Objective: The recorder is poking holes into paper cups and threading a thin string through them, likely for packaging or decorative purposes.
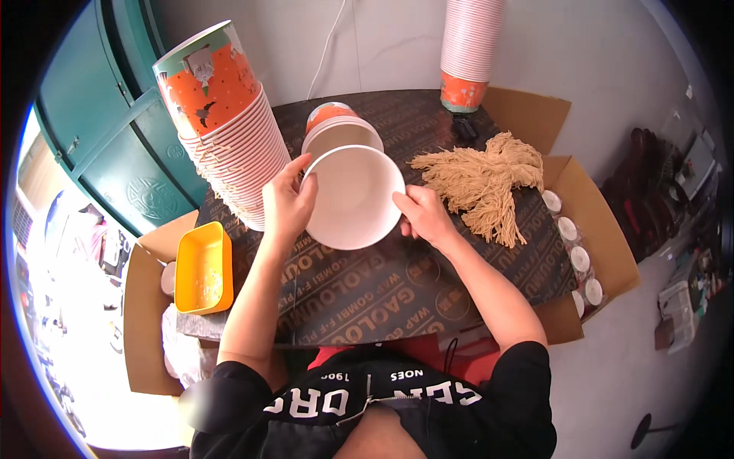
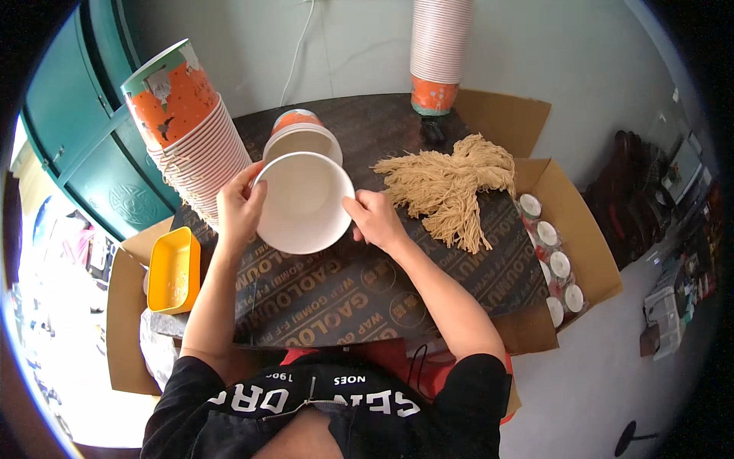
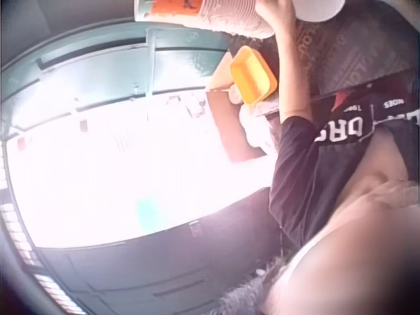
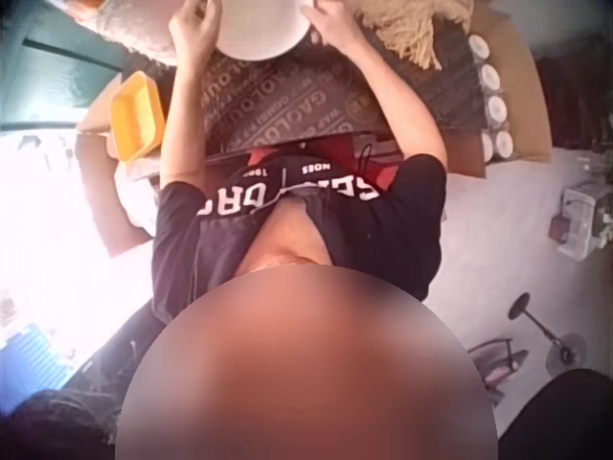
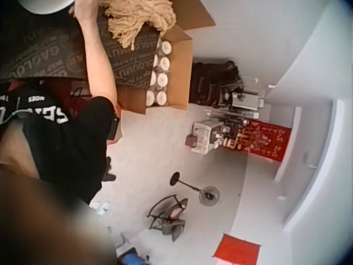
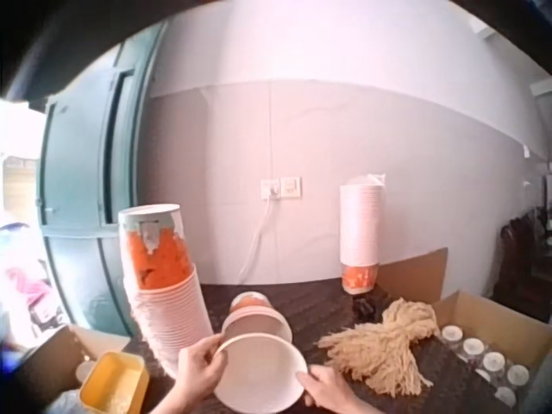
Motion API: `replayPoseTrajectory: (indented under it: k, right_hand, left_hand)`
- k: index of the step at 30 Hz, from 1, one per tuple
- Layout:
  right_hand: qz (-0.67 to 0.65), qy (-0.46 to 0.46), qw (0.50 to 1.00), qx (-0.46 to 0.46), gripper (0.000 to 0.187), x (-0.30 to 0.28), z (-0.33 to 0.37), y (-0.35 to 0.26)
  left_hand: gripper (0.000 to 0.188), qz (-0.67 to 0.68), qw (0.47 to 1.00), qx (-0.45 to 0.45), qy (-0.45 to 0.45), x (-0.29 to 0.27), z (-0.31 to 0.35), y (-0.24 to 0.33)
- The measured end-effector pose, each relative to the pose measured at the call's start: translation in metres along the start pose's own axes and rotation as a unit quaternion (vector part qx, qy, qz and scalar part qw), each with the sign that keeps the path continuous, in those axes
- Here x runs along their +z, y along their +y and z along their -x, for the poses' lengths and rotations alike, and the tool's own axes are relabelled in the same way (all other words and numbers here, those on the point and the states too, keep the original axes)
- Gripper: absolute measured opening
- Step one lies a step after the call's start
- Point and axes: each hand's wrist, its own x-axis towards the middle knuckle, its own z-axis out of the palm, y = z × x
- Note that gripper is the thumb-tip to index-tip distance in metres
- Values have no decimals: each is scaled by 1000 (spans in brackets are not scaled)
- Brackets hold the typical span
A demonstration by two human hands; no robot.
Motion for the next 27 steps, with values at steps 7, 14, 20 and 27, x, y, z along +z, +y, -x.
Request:
replayPoseTrajectory:
  k: [7, 14, 20, 27]
  right_hand:
    - [-43, -28, 998, 46, 40, -3, 59, -37]
    - [-102, -49, 987, 116, 43, 9, 90, -55]
    - [-112, -61, 991, 46, 45, 10, 109, -43]
    - [259, 204, 940, -88, 5, -66, 121, -4]
  left_hand:
    - [47, 169, 981, -62, -74, -18, 21, 29]
    - [66, 125, 984, -63, -110, -30, 34, 21]
    - [54, 120, 987, -88, -67, -32, 50, 4]
    - [29, 93, 993, -14, 75, -52, 84, 15]
